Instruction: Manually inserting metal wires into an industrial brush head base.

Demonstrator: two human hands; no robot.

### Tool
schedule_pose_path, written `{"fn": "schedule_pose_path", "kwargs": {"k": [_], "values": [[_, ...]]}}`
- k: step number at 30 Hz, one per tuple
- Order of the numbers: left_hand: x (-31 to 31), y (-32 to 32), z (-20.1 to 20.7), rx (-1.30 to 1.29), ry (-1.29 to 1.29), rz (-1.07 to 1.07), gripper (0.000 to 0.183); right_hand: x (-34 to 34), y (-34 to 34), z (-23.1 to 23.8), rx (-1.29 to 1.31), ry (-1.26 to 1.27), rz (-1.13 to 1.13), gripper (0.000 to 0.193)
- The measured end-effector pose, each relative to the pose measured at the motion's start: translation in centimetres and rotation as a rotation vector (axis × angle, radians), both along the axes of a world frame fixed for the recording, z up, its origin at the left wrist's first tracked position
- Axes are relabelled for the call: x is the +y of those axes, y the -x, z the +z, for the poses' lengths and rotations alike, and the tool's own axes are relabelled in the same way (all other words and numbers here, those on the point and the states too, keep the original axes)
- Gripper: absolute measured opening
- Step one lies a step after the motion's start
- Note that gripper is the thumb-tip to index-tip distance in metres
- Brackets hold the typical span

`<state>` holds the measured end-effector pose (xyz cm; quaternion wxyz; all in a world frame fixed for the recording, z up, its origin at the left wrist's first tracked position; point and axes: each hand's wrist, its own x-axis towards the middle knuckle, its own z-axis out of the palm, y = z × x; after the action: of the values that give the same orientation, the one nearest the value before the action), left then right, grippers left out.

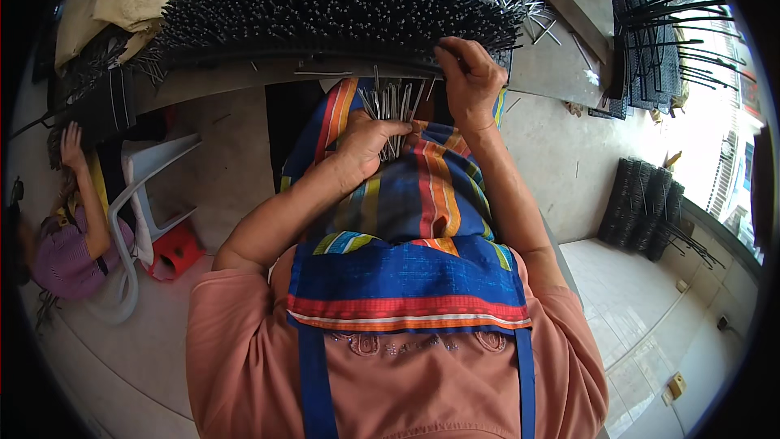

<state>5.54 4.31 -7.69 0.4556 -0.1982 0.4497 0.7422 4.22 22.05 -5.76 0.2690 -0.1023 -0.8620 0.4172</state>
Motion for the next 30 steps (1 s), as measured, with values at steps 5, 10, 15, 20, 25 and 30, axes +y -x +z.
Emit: {"fn": "schedule_pose_path", "kwargs": {"k": [5, 10, 15, 20, 25, 30], "values": [[0.1, 0.3, -0.4, -0.043, -0.062, -0.007, 0.016, 0.6, 1.4, 0.7, -0.069, -0.221, 0.087, 0.011], [0.6, 0.7, 0.1, -0.07, -0.089, 0.002, 0.021, 0.3, 0.3, 2.1, -0.226, -0.512, 0.133, 0.017], [1.2, 1.0, 0.4, -0.013, -0.124, 0.01, 0.029, 0.3, -2.8, 0.6, -0.181, -0.265, 0.088, 0.016], [2.2, 1.2, 1.6, 0.042, -0.115, -0.066, 0.028, 0.4, -4.7, -1.0, -0.439, 0.782, 0.154, 0.007], [2.7, 0.8, 0.9, 0.039, -0.063, 0.06, 0.023, 2.7, -3.9, 0.8, -0.468, 0.982, 0.075, 0.006], [2.2, 0.1, -0.7, 0.008, 0.021, -0.021, 0.024, 3.6, -2.4, 0.7, -0.013, 0.782, -0.127, 0.006]]}}
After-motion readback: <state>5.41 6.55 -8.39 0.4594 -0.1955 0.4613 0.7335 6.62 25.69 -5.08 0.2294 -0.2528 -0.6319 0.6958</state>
